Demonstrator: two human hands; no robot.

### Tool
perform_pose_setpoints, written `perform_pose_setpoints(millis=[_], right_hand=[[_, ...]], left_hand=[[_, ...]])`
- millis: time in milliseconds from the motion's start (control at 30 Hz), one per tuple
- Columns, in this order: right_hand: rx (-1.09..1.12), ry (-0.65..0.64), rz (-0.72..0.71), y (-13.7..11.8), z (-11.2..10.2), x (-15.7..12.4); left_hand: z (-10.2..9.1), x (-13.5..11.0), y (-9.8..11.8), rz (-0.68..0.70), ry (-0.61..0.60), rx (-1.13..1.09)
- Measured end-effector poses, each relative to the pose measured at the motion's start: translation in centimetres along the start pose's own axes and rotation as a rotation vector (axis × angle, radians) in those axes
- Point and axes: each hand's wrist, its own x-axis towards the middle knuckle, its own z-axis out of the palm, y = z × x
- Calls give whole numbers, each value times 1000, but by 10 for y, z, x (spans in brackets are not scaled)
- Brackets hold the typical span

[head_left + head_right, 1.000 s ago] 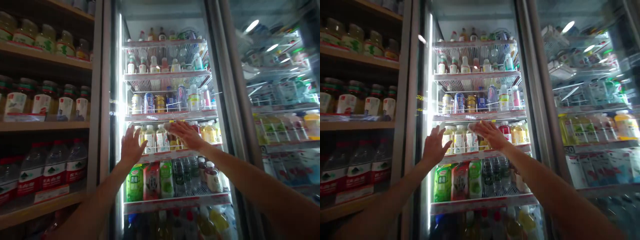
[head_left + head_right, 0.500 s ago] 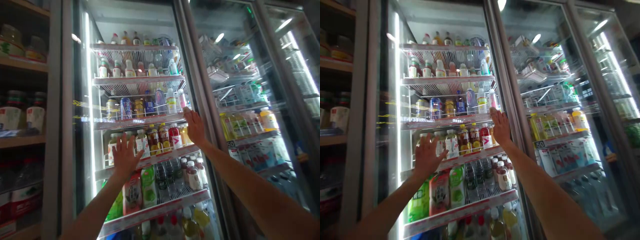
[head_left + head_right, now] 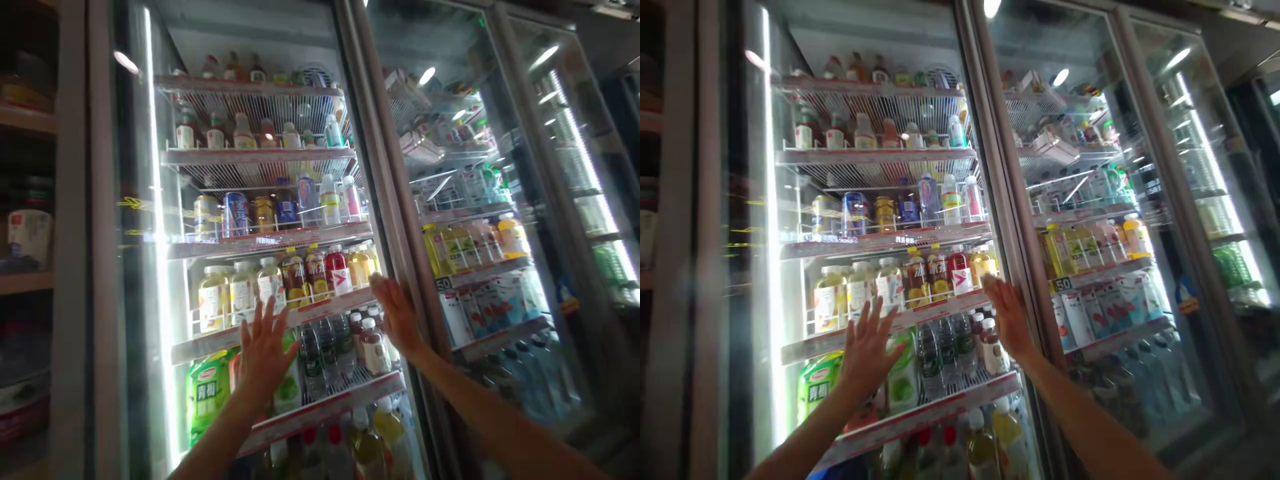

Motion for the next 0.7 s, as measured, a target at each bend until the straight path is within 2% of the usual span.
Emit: perform_pose_setpoints(millis=[67, 133, 300, 333, 433, 500, 533, 667, 700], right_hand=[[6, -50, -92, -16, -7, -48], [-5, -126, -162, -23, -7, -67], [1, -96, 17, -36, 6, -40], [26, -109, -16, -44, 6, -45], [146, -271, -342, -72, 0, -76], [185, -340, -474, -81, -1, -86], [172, -322, -454, -80, 0, -83], [15, -104, -92, -70, 10, -57], [10, -93, -83, -71, 10, -59]], left_hand=[[7, -21, 8, 97, 26, 9], [15, -37, 15, 164, 45, 23], [21, -56, 25, 151, 6, 54], [21, -60, 26, 147, -2, 44], [19, -75, 25, 166, 4, 9], [18, -85, 23, 187, 13, -2], [18, -89, 22, 193, 13, -3], [19, -104, 20, 171, 17, 1], [19, -108, 20, 165, 14, 5]])
